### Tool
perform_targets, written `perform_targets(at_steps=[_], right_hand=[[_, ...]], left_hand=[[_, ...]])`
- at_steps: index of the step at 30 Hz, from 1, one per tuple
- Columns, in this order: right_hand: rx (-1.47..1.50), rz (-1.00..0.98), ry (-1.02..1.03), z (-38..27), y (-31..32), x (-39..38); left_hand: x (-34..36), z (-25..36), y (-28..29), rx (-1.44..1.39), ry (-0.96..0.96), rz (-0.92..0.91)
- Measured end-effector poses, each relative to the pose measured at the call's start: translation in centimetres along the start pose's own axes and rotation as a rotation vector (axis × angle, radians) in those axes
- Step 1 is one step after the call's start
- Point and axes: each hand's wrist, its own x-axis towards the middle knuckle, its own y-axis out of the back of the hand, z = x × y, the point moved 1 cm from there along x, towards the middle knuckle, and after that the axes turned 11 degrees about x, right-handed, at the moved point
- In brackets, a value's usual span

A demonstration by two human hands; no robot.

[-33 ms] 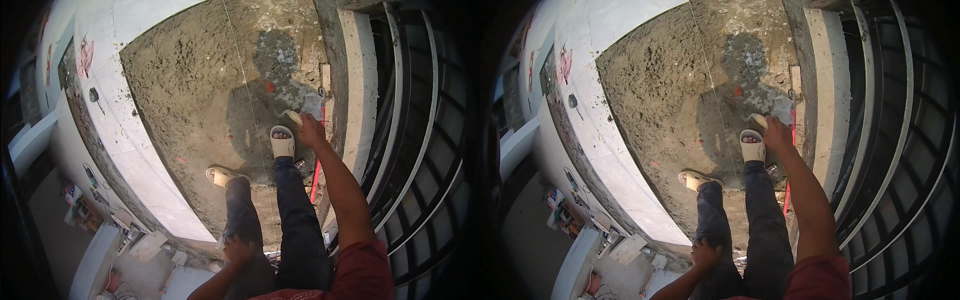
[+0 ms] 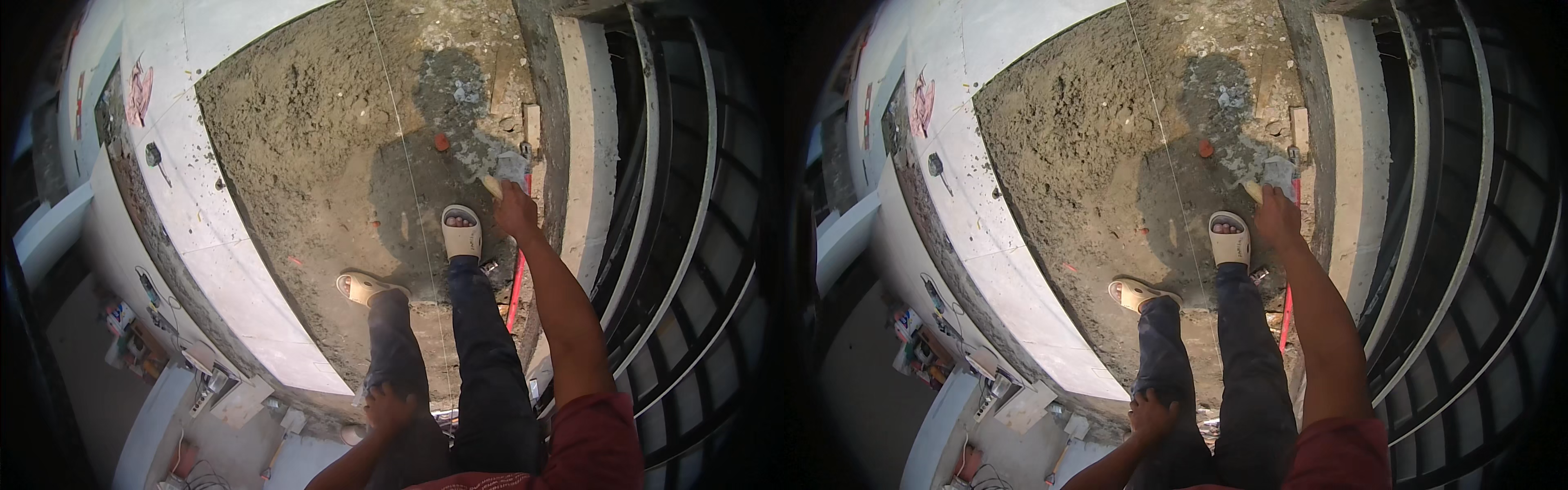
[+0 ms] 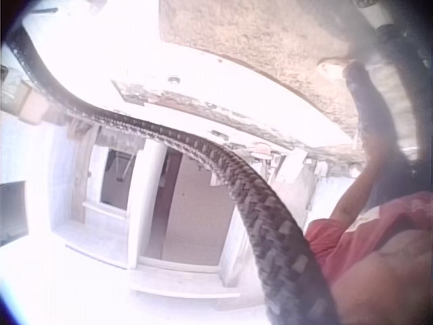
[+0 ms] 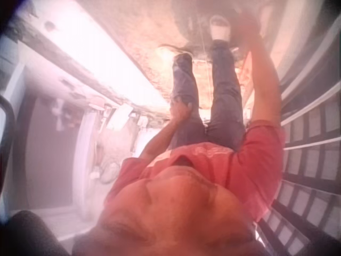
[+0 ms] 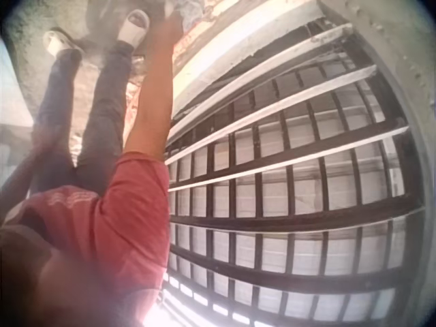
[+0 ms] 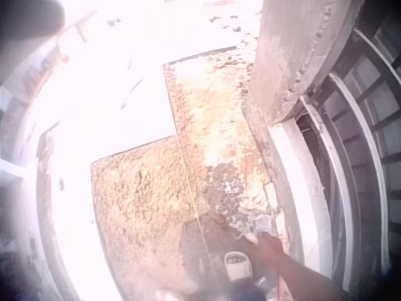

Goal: The person installs a large white floor tile by tapping it into place with a rubber mallet, then spreads wet cement with a trowel to prepare the next section. The person uses tile spacers to maintain gaps between tiles.

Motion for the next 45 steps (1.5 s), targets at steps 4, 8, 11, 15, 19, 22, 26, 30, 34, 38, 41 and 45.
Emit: perform_targets(at_steps=[4, 8, 11, 15, 19, 22, 26, 30, 34, 38, 41, 45], right_hand=[[0.170, 0.229, -0.012, 0.2, 1.1, 2.2], [0.222, -0.024, 0.054, -3.2, 0.3, 5.7], [0.090, -0.128, 0.099, -5.8, 0.4, 8.7], [0.097, -0.039, 0.000, -7.1, -0.8, 8.8], [0.791, 0.090, -0.063, -5.3, -2.0, 4.4], [1.104, -0.220, -0.396, -2.8, -1.5, 1.0], [0.637, -0.214, -0.322, -2.1, 1.0, -1.4], [0.280, -0.017, 0.128, -5.1, 3.7, -2.6], [0.107, -0.014, 0.219, -7.9, 5.4, -2.6], [0.195, -0.054, 0.188, -9.4, 4.2, -3.8], [0.196, -0.077, 0.208, -10.6, 1.7, -6.5], [0.028, -0.149, 0.142, -12.9, -0.7, -10.9]], left_hand=[[0.4, 0.2, 0.1, -0.004, 0.002, -0.011], [1.4, 0.7, 0.2, -0.006, 0.013, -0.057], [1.5, 0.5, 0.5, -0.039, 0.010, -0.079], [1.0, 0.6, 1.0, -0.034, 0.011, -0.063], [0.8, 1.1, 1.3, -0.036, -0.005, -0.048], [0.2, 0.9, 1.4, 0.078, -0.091, 0.119], [-2.0, 2.2, 2.2, 0.071, -0.580, 0.348], [-4.9, 7.0, 2.6, -0.264, -0.818, -0.164], [-5.4, 7.8, 2.3, -0.352, -0.702, -0.463], [-3.9, 2.8, 1.1, -0.233, -0.934, -0.550], [-4.1, -0.6, -0.8, -0.292, -1.154, -0.542], [-4.6, -3.2, -4.4, -0.465, -1.462, -0.412]])
